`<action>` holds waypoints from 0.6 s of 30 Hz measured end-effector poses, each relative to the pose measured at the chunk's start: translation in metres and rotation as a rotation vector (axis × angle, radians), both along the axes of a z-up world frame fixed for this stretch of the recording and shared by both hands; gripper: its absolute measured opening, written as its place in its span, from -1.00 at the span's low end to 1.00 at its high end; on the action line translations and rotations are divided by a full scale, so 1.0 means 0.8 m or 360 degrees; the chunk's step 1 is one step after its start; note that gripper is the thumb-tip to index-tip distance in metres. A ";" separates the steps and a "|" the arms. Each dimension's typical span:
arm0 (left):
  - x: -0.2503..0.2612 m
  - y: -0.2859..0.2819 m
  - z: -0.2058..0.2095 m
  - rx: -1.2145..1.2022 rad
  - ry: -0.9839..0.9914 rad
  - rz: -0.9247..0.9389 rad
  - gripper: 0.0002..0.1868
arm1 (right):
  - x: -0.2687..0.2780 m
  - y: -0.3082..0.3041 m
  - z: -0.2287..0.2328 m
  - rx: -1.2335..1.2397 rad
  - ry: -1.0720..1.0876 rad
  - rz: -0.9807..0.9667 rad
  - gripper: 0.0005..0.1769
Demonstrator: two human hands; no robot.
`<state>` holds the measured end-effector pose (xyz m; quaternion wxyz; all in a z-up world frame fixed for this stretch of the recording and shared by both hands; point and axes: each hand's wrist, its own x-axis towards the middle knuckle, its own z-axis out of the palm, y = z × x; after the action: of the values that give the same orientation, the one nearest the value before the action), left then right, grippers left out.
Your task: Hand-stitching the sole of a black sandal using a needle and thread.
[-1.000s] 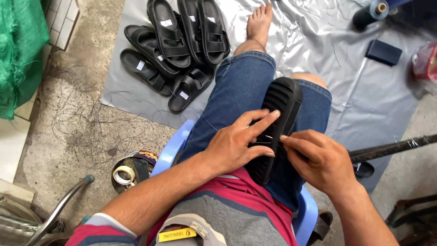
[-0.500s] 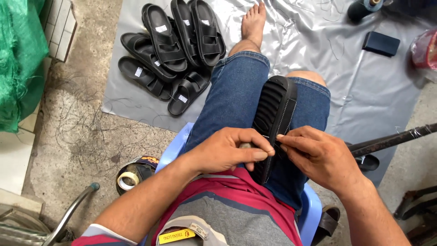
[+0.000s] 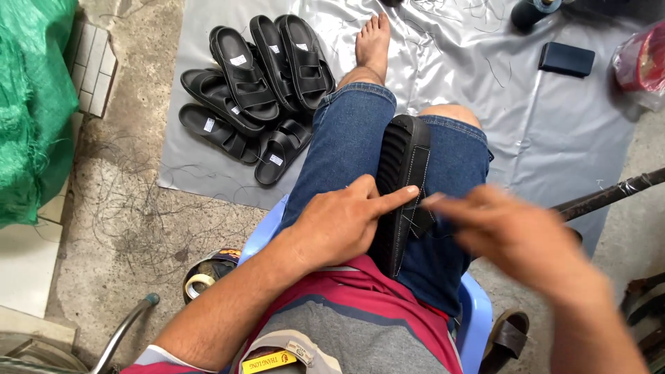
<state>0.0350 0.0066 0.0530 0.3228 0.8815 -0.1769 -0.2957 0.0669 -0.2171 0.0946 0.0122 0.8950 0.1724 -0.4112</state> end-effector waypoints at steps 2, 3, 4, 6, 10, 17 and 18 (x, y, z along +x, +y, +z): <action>-0.001 0.003 0.004 -0.0056 -0.0020 0.0048 -0.47 | -0.006 -0.027 -0.004 0.0160 -0.0178 -0.0039 -0.39; -0.001 0.004 0.006 -0.0117 -0.0038 0.0100 -0.48 | -0.008 -0.042 -0.006 0.0314 -0.0354 -0.0075 -0.42; -0.005 -0.002 0.001 -0.0117 -0.0044 0.0076 -0.48 | -0.012 -0.041 -0.008 0.0312 -0.0364 -0.0098 -0.42; -0.012 -0.015 -0.009 -0.0193 -0.0331 0.0260 -0.37 | -0.015 -0.040 -0.012 0.0582 -0.0332 0.0010 -0.37; -0.023 -0.027 -0.022 -0.0386 -0.0420 0.0369 -0.69 | -0.015 -0.036 -0.016 0.0839 -0.0277 -0.0022 -0.40; -0.027 -0.022 -0.059 -0.0934 -0.0063 0.0838 -0.89 | -0.030 0.015 -0.050 0.1367 -0.0291 -0.0667 -0.89; -0.029 -0.022 -0.064 -0.1050 0.0014 0.0938 -0.89 | -0.032 0.015 -0.056 0.1394 -0.0298 -0.0716 -0.86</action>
<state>0.0117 -0.0108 0.0015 0.6583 0.7428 -0.0016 -0.1225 0.0417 -0.2054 0.0497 -0.4383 0.8641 0.1298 -0.2106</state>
